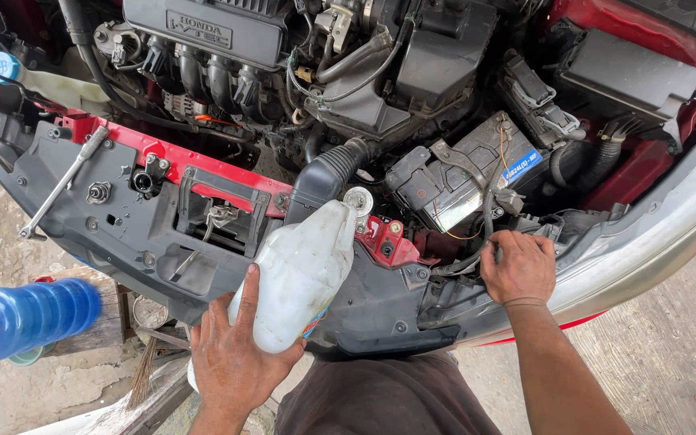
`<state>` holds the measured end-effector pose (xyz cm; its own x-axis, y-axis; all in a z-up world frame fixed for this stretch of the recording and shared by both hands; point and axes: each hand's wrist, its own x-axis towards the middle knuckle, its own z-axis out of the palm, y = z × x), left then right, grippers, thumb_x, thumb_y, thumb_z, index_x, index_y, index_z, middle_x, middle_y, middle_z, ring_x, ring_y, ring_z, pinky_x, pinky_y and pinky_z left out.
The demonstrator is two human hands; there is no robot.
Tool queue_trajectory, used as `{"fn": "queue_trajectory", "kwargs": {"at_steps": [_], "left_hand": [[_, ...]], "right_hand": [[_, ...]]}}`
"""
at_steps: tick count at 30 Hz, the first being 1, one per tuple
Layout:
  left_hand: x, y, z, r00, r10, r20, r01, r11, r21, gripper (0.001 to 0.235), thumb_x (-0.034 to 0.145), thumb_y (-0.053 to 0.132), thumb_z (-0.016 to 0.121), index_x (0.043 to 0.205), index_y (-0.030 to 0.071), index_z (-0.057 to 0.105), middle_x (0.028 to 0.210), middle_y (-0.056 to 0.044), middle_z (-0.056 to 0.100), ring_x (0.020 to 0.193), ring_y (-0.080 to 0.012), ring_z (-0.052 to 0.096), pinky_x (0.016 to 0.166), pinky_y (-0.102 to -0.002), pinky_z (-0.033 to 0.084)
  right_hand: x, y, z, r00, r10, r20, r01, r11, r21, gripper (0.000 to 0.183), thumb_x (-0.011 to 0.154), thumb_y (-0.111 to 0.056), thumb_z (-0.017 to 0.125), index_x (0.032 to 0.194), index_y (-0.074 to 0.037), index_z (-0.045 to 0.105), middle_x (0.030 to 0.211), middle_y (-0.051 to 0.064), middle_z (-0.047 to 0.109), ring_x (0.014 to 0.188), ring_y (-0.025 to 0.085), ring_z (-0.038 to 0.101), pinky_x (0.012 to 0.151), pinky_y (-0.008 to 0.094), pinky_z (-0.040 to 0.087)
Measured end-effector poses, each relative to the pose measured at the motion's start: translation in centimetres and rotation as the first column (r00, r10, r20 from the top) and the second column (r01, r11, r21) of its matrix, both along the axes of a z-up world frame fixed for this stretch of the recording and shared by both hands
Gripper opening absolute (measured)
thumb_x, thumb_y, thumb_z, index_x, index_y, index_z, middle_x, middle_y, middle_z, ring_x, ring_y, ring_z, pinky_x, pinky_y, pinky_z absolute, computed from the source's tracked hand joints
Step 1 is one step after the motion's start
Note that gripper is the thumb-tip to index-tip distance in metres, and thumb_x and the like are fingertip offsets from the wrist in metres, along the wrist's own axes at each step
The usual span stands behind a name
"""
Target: Pouring radiator coolant from a plastic jug into a car's radiator and replacing the cap.
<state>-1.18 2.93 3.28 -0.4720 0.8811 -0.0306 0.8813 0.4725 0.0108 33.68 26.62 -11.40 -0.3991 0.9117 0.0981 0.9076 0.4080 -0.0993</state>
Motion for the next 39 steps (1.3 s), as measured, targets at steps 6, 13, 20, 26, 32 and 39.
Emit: {"fn": "queue_trajectory", "kwargs": {"at_steps": [6, 13, 20, 26, 32, 39], "left_hand": [[0.0, -0.1, 0.0, 1.000, 0.002, -0.001, -0.002, 1.000, -0.009, 0.127, 0.053, 0.080, 0.075, 0.163, 0.030, 0.036, 0.107, -0.011, 0.059, 0.087, -0.0305, 0.061, 0.076, -0.048, 0.050], [0.1, -0.3, -0.2, 0.999, 0.020, 0.033, -0.019, 1.000, -0.018, 0.130, 0.051, 0.077, 0.078, 0.163, 0.031, 0.034, 0.116, -0.012, 0.059, 0.093, -0.0311, 0.062, 0.079, -0.051, 0.051], [0.1, -0.6, -0.4, 1.000, 0.014, 0.027, -0.014, 1.000, 0.013, 0.129, 0.050, 0.079, 0.077, 0.162, 0.029, 0.037, 0.113, -0.012, 0.060, 0.088, -0.0311, 0.061, 0.076, -0.049, 0.049], [0.8, -2.3, -1.4, 0.994, 0.011, 0.110, -0.034, 0.977, 0.211, 0.129, 0.051, 0.074, 0.079, 0.160, 0.017, 0.039, 0.122, -0.017, 0.059, 0.103, -0.0378, 0.060, 0.085, -0.055, 0.048], [2.6, -4.0, -4.0, 0.951, 0.124, 0.282, -0.248, 0.852, 0.461, 0.140, 0.044, 0.057, 0.087, 0.162, 0.005, 0.030, 0.142, -0.029, 0.049, 0.130, -0.0476, 0.052, 0.099, -0.060, 0.048], [1.7, -4.3, -10.3, 0.861, -0.255, 0.440, -0.225, 0.585, 0.779, 0.144, 0.051, 0.016, 0.088, 0.167, 0.011, 0.004, 0.171, -0.021, 0.006, 0.154, -0.0379, 0.027, 0.123, -0.060, 0.034]], "right_hand": [[0.0, 0.0, -0.1, 1.000, 0.000, -0.026, 0.001, 1.000, 0.022, 0.011, 0.093, -0.025, 0.066, 0.086, -0.019, 0.071, 0.076, -0.002, 0.069, 0.076, 0.018, 0.066, 0.098, 0.035, 0.040], [0.0, 0.0, 0.1, 1.000, 0.005, 0.005, -0.005, 1.000, -0.002, 0.012, 0.094, -0.027, 0.065, 0.088, -0.019, 0.071, 0.077, -0.002, 0.069, 0.078, 0.018, 0.066, 0.099, 0.035, 0.040], [0.0, 0.0, -0.1, 1.000, 0.008, -0.006, -0.008, 1.000, 0.018, 0.013, 0.094, -0.026, 0.065, 0.086, -0.019, 0.071, 0.076, -0.002, 0.069, 0.078, 0.017, 0.066, 0.098, 0.034, 0.040], [0.3, 0.2, -0.3, 1.000, -0.022, 0.012, 0.023, 1.000, -0.013, 0.013, 0.092, -0.029, 0.062, 0.084, -0.021, 0.070, 0.076, -0.004, 0.068, 0.086, 0.020, 0.069, 0.100, 0.035, 0.040], [0.3, 0.2, 0.2, 0.999, 0.027, -0.040, -0.025, 0.998, 0.053, 0.010, 0.089, -0.024, 0.062, 0.081, -0.019, 0.066, 0.074, -0.002, 0.066, 0.075, 0.022, 0.066, 0.093, 0.037, 0.042], [0.2, 0.3, 1.0, 0.995, 0.072, -0.066, -0.070, 0.997, 0.031, 0.012, 0.093, -0.024, 0.063, 0.090, -0.016, 0.071, 0.074, -0.002, 0.066, 0.070, 0.021, 0.065, 0.090, 0.038, 0.044]]}}
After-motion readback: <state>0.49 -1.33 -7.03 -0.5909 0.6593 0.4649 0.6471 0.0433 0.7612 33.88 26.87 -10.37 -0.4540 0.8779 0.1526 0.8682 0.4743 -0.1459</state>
